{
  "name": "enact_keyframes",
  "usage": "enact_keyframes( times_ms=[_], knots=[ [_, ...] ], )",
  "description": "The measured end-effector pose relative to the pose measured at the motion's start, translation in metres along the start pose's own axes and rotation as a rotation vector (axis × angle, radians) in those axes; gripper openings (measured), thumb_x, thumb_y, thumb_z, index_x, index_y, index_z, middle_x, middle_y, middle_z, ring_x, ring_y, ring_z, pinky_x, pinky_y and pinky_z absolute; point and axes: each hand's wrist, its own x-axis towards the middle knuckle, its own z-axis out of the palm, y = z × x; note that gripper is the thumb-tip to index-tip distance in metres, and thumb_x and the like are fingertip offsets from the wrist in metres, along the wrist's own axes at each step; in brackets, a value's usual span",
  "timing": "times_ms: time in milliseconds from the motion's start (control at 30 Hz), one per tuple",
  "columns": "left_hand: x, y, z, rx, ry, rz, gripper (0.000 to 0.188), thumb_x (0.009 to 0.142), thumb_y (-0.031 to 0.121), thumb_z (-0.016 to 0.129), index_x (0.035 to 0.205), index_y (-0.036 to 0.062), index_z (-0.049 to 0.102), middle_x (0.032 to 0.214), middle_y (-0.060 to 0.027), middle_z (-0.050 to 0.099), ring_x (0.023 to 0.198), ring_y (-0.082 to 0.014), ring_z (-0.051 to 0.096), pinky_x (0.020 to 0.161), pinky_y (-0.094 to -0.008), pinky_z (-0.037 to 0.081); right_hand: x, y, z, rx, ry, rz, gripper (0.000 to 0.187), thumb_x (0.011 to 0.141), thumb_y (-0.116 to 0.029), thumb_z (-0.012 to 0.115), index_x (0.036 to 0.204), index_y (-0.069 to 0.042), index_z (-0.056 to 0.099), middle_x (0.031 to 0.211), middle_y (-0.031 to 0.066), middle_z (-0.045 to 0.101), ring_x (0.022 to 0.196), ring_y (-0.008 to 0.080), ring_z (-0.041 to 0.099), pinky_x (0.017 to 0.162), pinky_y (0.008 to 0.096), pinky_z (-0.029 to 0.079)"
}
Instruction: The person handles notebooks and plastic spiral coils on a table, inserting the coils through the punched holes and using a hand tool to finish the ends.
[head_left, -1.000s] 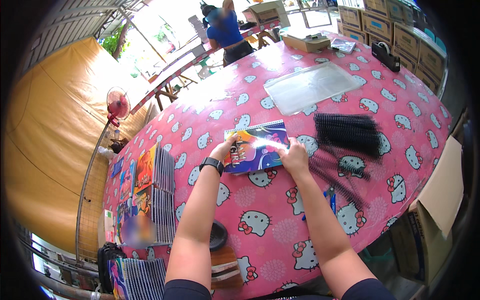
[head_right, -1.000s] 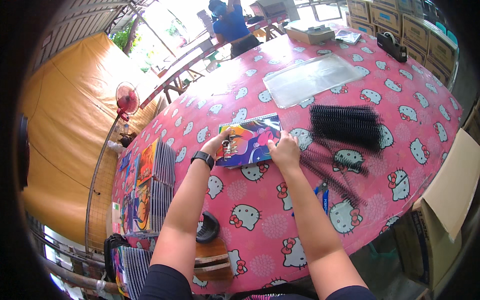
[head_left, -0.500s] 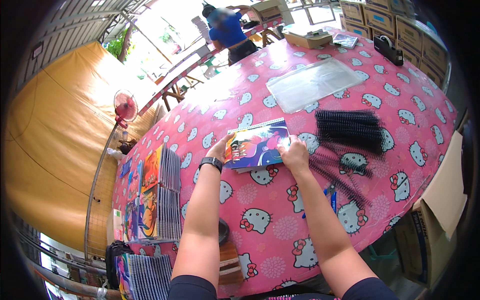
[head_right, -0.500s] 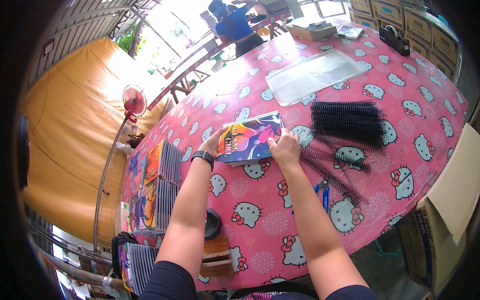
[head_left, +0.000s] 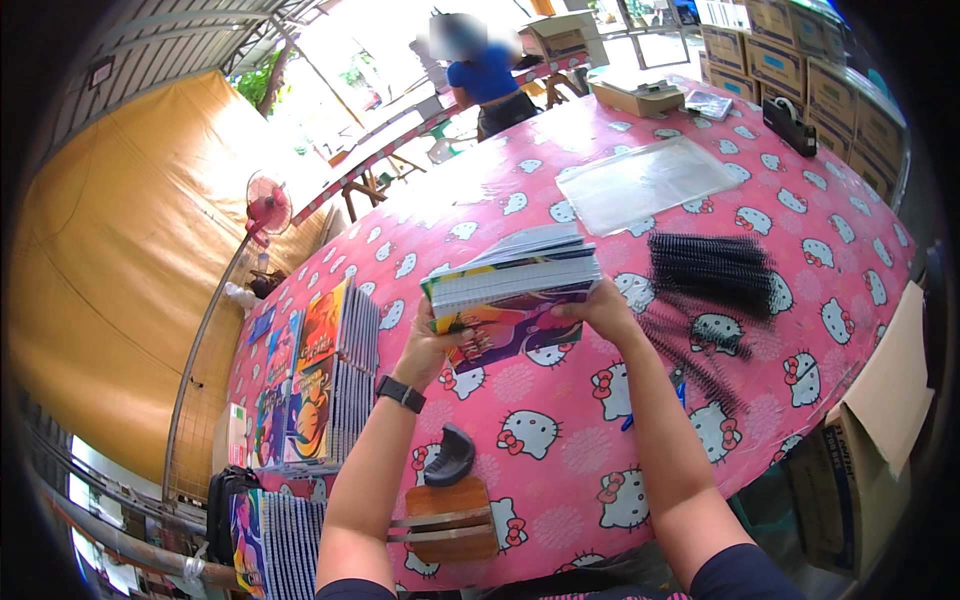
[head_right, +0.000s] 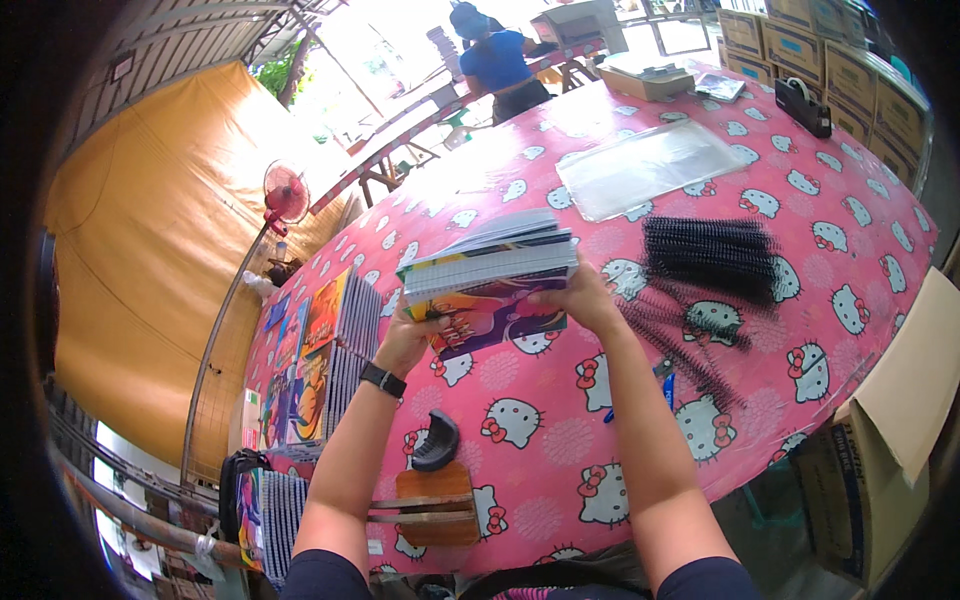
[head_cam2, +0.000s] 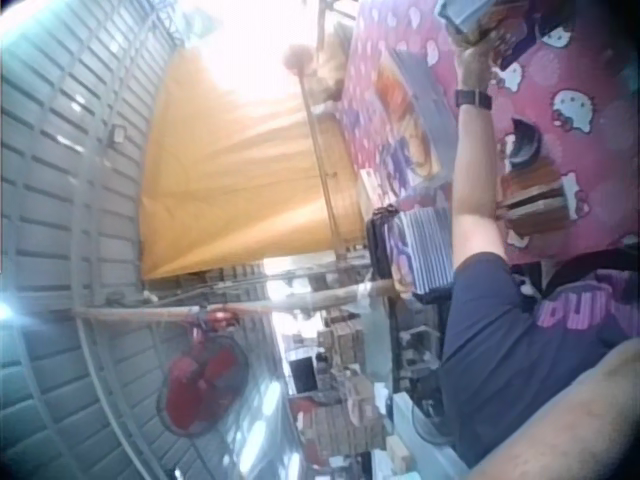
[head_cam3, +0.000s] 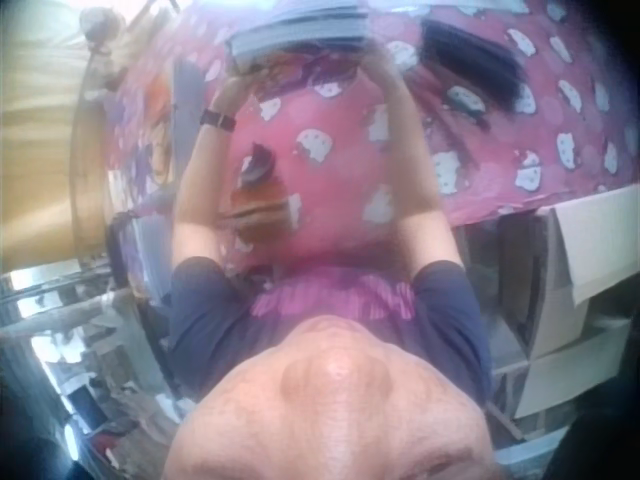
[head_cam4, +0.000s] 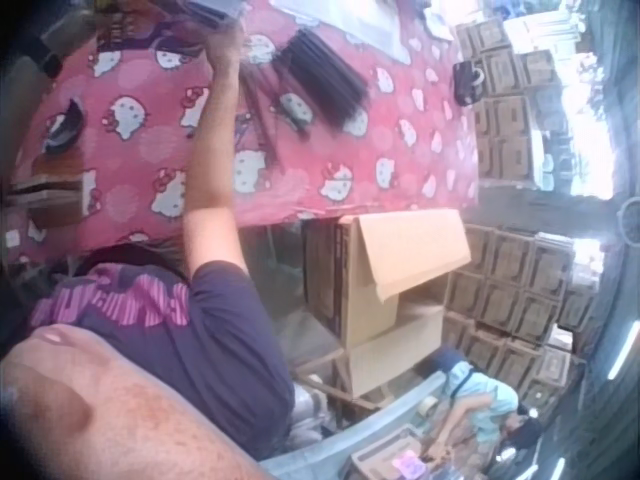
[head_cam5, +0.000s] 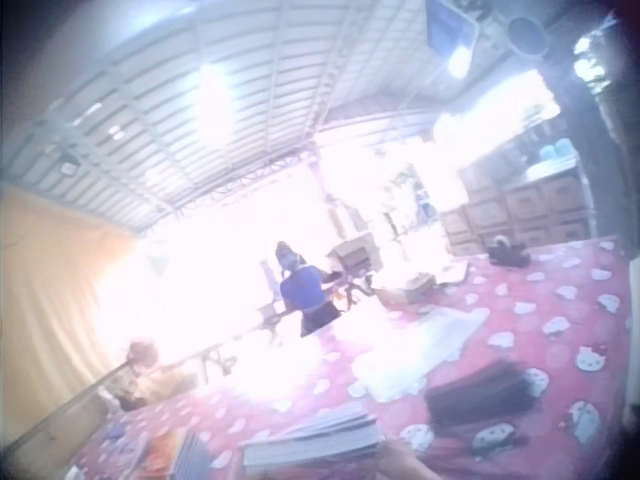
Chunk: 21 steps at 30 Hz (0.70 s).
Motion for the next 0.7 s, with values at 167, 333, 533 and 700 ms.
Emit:
enact_keyframes(
  times_ms=[167, 333, 533, 700],
  knots=[
    [-0.039, -0.007, -0.057, -0.001, 0.022, -0.066, 0.046, 0.074, -0.017, 0.059, 0.115, 0.0034, 0.056, 0.112, -0.0065, 0.061, 0.103, -0.0181, 0.059, 0.092, -0.0334, 0.048, -0.005, -0.005, 0.046, -0.594, -0.015, -0.143, 0.071, 0.067, -0.015, 0.083, 0.124, -0.002, 0.042, 0.104, 0.0094, 0.062, 0.097, 0.0165, 0.058, 0.084, 0.0322, 0.048],
    [-0.056, -0.025, -0.067, 0.068, -0.026, -0.192, 0.047, 0.073, -0.008, 0.065, 0.118, 0.0039, 0.055, 0.111, -0.0058, 0.063, 0.096, -0.0169, 0.061, 0.09, -0.0317, 0.046, -0.016, 0.033, 0.063, -0.237, -0.113, -0.098, 0.081, 0.073, -0.013, 0.078, 0.136, -0.006, 0.028, 0.121, 0.0122, 0.052, 0.111, 0.0199, 0.05, 0.093, 0.035, 0.044],
    [-0.064, -0.064, -0.051, 0.199, -0.005, -0.177, 0.037, 0.078, -0.003, 0.069, 0.113, 0.0033, 0.059, 0.103, -0.0019, 0.065, 0.093, -0.0118, 0.06, 0.083, -0.0278, 0.049, -0.023, 0.081, 0.034, -0.414, -0.088, -0.106, 0.085, 0.074, -0.009, 0.077, 0.138, -0.007, 0.022, 0.12, 0.0131, 0.052, 0.109, 0.0187, 0.051, 0.093, 0.0337, 0.043],
    [-0.077, -0.023, -0.062, 0.325, -0.101, -0.068, 0.031, 0.089, 0.014, 0.063, 0.118, 0.0026, 0.057, 0.097, -0.0011, 0.064, 0.091, -0.0106, 0.062, 0.076, -0.0255, 0.051, -0.047, 0.025, 0.073, -0.371, 0.007, 0.005, 0.05, 0.082, -0.029, 0.071, 0.118, -0.001, 0.049, 0.096, 0.0102, 0.061, 0.091, 0.0175, 0.059, 0.075, 0.0305, 0.05]
  ],
)
